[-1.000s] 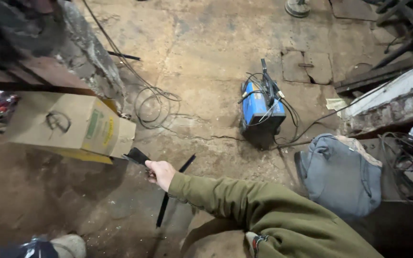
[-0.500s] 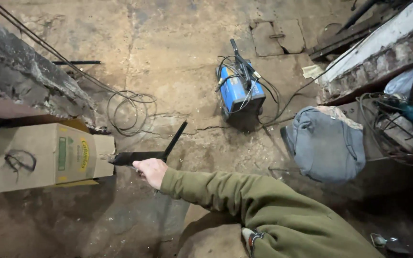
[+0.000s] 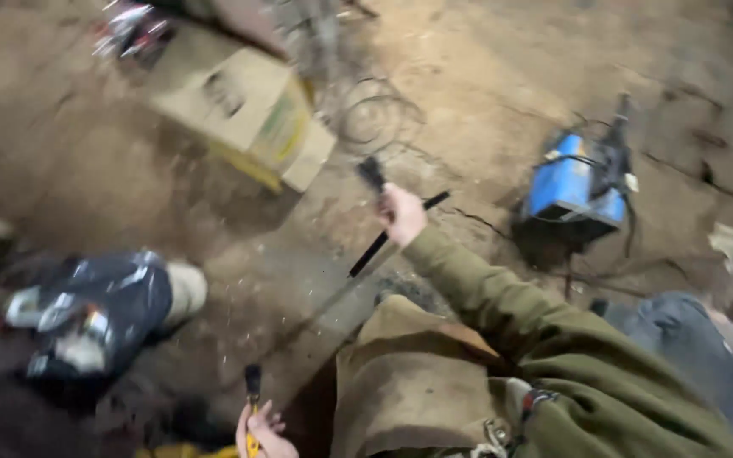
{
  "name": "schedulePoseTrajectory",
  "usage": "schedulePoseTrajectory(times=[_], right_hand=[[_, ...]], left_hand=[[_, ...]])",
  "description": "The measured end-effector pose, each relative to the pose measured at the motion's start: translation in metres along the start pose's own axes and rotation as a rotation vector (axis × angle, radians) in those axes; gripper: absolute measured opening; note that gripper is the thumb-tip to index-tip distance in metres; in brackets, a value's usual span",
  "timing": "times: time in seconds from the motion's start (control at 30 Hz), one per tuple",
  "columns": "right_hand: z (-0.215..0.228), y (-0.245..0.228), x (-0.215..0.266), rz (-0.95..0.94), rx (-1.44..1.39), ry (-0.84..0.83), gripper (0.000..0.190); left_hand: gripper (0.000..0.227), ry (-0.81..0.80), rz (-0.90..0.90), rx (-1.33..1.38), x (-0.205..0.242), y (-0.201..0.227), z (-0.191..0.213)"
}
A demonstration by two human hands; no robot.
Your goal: Painting a metal frame component with black paint using a handheld brush.
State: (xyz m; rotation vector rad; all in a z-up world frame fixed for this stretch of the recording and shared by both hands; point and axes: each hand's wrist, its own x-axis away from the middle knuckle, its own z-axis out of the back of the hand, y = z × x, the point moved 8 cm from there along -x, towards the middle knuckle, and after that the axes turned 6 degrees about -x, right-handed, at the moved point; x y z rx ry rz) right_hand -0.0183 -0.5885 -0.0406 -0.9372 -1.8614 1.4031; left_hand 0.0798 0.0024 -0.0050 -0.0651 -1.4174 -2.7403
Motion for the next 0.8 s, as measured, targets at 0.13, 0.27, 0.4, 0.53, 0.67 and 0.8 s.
schedulePoseTrajectory(times=[0.13, 0.27, 0.4, 0.53, 0.67, 0.8], right_hand=[[0.001, -0.007, 0.007, 0.005, -0.05, -0.131, 0.034], [-0.031, -0.006, 0.033, -0.617, -0.434, -0.152, 0.062], [-0.073, -0.025, 0.054, -0.681, -0.419, -0.238, 0.056], [-0.11, -0.029, 0.078, -0.727, -0.303, -0.328, 0.06], [-0.138, -0.014, 0.09, -0.757, -0.33, -0.461, 0.057], [-0.17, 0.02, 0.108, -0.9, -0.293, -0.602, 0.051]], left_hand=[[0.038, 0.059, -0.075, 0.053, 0.033, 0.072, -0.002], [0.035, 0.195, -0.125, 0.077, 0.07, 0.108, 0.033], [0.039, 0.151, -0.115, 0.15, 0.096, 0.113, 0.06], [0.045, 0.196, -0.182, 0.068, 0.131, 0.115, 0.097], [0.047, 0.309, -0.168, 0.139, 0.161, 0.123, 0.132], [0.046, 0.415, -0.261, 0.166, 0.195, 0.138, 0.174]])
